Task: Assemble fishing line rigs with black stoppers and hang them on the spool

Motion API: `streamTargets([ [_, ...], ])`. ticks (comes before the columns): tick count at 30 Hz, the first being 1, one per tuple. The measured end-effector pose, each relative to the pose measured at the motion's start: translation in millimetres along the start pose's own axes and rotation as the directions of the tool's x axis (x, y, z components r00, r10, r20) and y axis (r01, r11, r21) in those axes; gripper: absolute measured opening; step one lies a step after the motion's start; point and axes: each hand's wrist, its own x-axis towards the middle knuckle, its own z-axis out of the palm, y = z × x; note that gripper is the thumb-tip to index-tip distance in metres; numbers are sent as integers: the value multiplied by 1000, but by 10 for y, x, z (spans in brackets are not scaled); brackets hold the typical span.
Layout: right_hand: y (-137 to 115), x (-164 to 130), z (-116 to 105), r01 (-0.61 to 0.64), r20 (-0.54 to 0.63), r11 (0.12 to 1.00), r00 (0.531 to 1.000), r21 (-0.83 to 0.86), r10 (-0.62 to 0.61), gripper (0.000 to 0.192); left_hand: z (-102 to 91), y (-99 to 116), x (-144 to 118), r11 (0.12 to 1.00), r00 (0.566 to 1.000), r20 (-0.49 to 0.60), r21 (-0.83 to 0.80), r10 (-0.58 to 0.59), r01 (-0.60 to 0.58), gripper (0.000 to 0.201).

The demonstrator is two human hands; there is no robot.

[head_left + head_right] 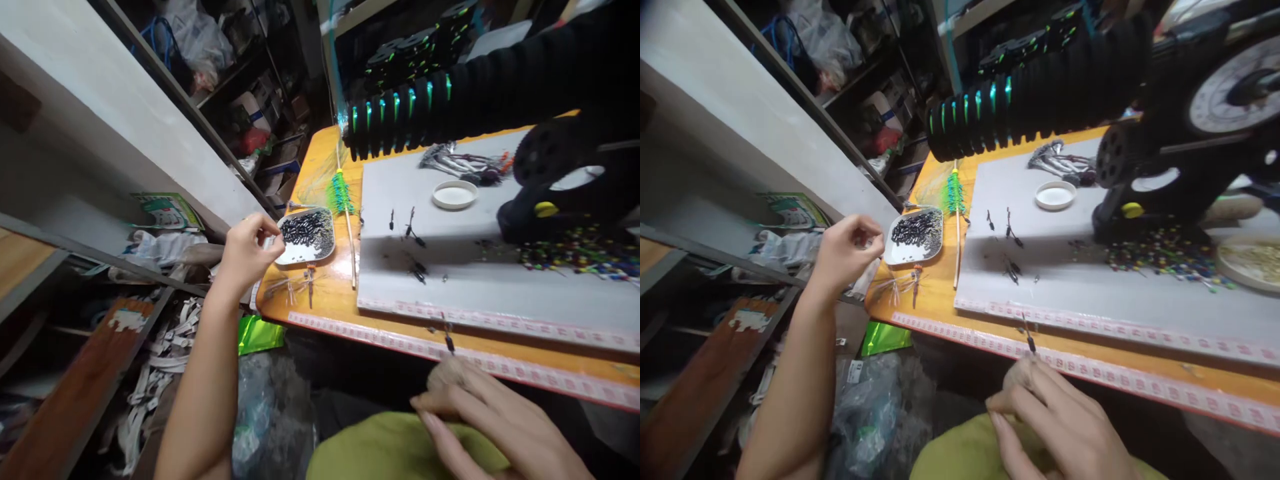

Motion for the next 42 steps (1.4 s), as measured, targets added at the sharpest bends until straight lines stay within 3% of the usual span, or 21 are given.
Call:
streamTargets([
  [1, -27, 24, -25, -39, 15, 999, 999, 22, 38, 14, 46, 150, -172, 997, 997, -76, -81, 10, -16, 8],
  [2, -52, 49, -48, -79, 33, 996, 996, 47, 78, 13, 119, 306, -367, 951, 987, -163, -308, -10, -41, 9],
  [3, -73, 73, -69, -116, 52, 990, 992, 74, 112, 13, 218, 459, -572, 863, 986, -150, -506, -70, -15, 10],
  [4, -89, 94, -87, -152, 65, 983, 987, 101, 146, 12, 337, 601, -776, 761, 989, -45, -644, -139, 78, 14],
  [6, -106, 124, -112, -209, 79, 966, 977, 151, 199, 12, 607, 831, -1131, 457, 965, 180, -854, -191, 250, 8],
  [8, -107, 134, -122, -262, 114, 944, 963, 200, 243, 12, 863, 979, -1369, 110, 901, 348, -916, -259, 385, 2],
  [10, -106, 129, -121, -325, 169, 912, 942, 252, 289, 15, 1047, 1066, -1486, -169, 837, 459, -888, -298, 428, 11],
  [12, -111, 125, -118, -398, 228, 864, 913, 309, 339, 19, 1140, 1115, -1522, -341, 795, 534, -833, -289, 435, 20],
  [14, -127, 133, -121, -470, 274, 805, 879, 361, 390, 21, 1165, 1145, -1525, -438, 773, 582, -781, -252, 445, 25],
  [20, -175, 206, -162, -586, 363, 686, 809, 432, 462, 19, 1147, 1170, -1550, -551, 750, 640, -691, -166, 468, 26],
  [27, -167, 214, -188, -609, 396, 649, 792, 456, 464, 20, 1155, 1190, -1552, -622, 719, 684, -618, -123, 481, 24],
  [37, -176, 236, -211, -639, 420, 620, 768, 455, 483, 21, 1146, 1183, -1558, -586, 719, 685, -633, -119, 506, 28],
  [42, -172, 207, -206, -677, 461, 527, 736, 513, 497, 24, 1155, 1208, -1562, -509, 737, 663, -684, -134, 523, 34],
])
